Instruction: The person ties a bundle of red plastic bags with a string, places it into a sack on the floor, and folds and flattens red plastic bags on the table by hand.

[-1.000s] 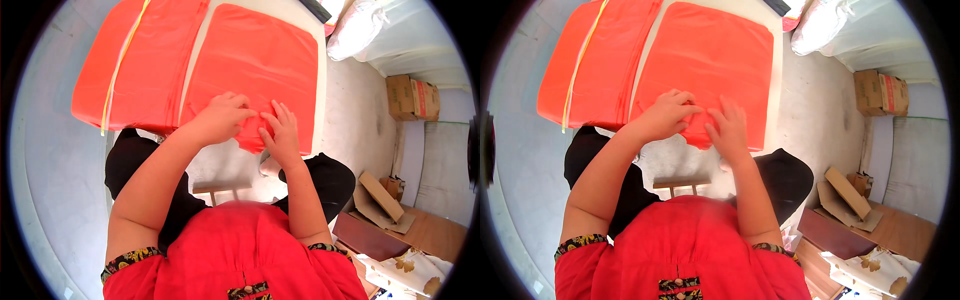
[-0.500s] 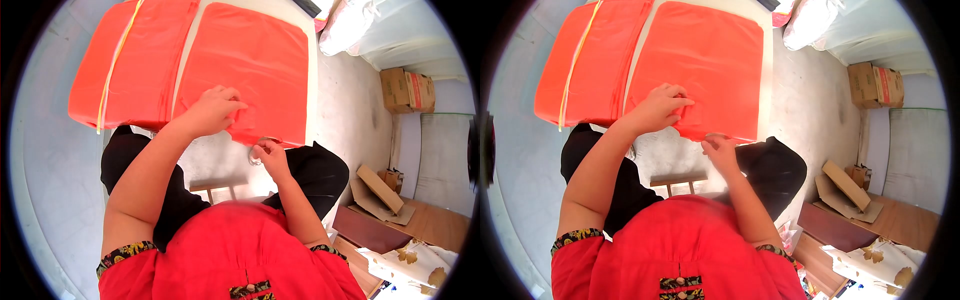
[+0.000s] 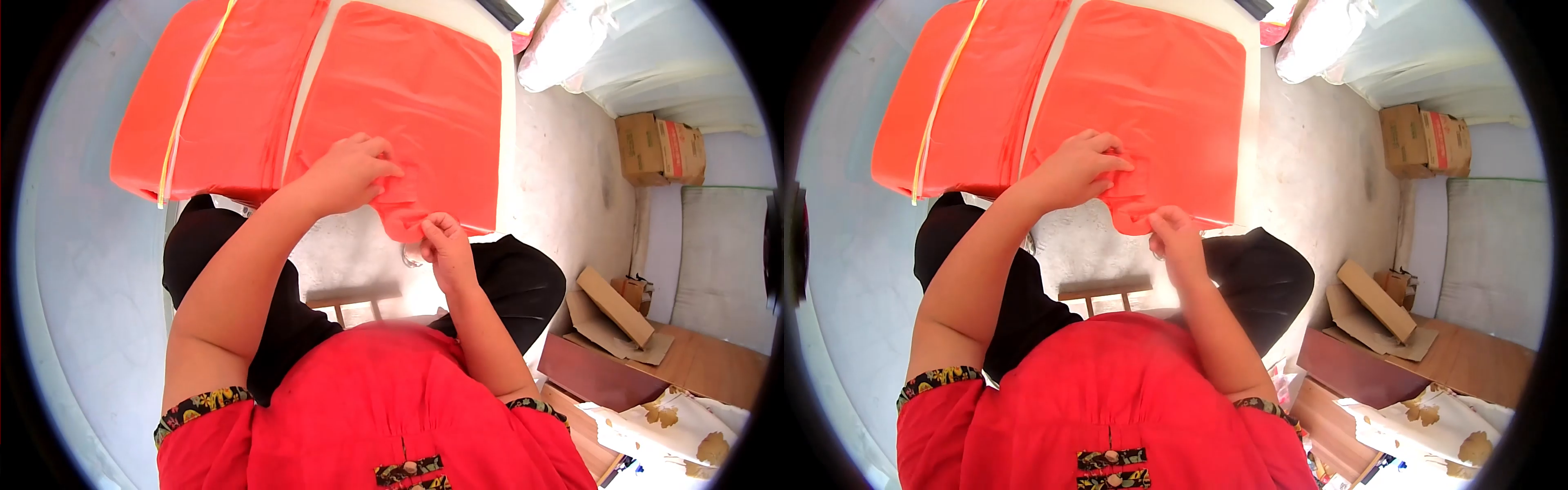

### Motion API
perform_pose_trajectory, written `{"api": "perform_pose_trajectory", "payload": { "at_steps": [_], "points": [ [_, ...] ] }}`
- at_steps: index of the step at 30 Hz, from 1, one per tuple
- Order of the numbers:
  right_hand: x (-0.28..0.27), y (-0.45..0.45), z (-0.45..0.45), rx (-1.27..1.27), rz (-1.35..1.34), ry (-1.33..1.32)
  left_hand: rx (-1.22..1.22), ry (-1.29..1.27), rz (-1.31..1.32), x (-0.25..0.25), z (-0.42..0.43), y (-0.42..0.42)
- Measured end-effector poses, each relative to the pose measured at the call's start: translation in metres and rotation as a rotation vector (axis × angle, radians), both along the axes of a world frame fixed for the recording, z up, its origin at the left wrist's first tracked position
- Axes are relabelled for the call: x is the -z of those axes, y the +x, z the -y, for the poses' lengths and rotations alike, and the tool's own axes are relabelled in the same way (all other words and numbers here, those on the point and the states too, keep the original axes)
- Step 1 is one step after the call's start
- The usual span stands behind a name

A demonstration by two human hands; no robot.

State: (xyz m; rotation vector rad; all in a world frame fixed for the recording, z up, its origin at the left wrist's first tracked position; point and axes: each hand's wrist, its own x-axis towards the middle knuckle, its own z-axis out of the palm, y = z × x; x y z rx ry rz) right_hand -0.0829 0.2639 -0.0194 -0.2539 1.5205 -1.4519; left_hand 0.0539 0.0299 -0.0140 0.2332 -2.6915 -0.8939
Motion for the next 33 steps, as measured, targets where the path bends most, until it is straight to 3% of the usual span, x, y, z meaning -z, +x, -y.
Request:
{"api": "perform_pose_trajectory", "payload": {
  "at_steps": [6, 9, 15, 21, 27, 29, 31, 33],
  "points": [
    [-0.033, 0.009, 0.010, -0.096, -0.279, 0.004, 0.017, 0.003, 0.020, 0.004, 0.002, 0.000],
    [-0.028, 0.005, 0.005, -0.237, -0.435, -0.011, 0.016, 0.003, 0.047, 0.002, 0.001, 0.000],
    [-0.021, -0.002, 0.010, -0.218, -0.760, 0.020, 0.017, -0.025, 0.090, -0.004, 0.001, 0.000],
    [-0.025, -0.008, 0.019, -0.122, -0.439, 0.014, 0.010, -0.014, 0.064, 0.000, 0.000, 0.001],
    [-0.027, -0.010, 0.027, -0.067, -0.473, 0.001, 0.024, 0.007, 0.089, -0.005, 0.000, 0.001],
    [-0.020, -0.013, 0.025, -0.125, -0.607, -0.011, 0.032, 0.014, 0.099, -0.005, 0.001, 0.000],
    [-0.022, -0.016, 0.027, -0.139, -0.542, 0.055, 0.043, 0.012, 0.100, -0.006, 0.002, 0.001],
    [-0.032, -0.020, 0.030, -0.110, -0.280, 0.195, 0.050, 0.012, 0.103, -0.008, 0.002, 0.002]
  ]
}}
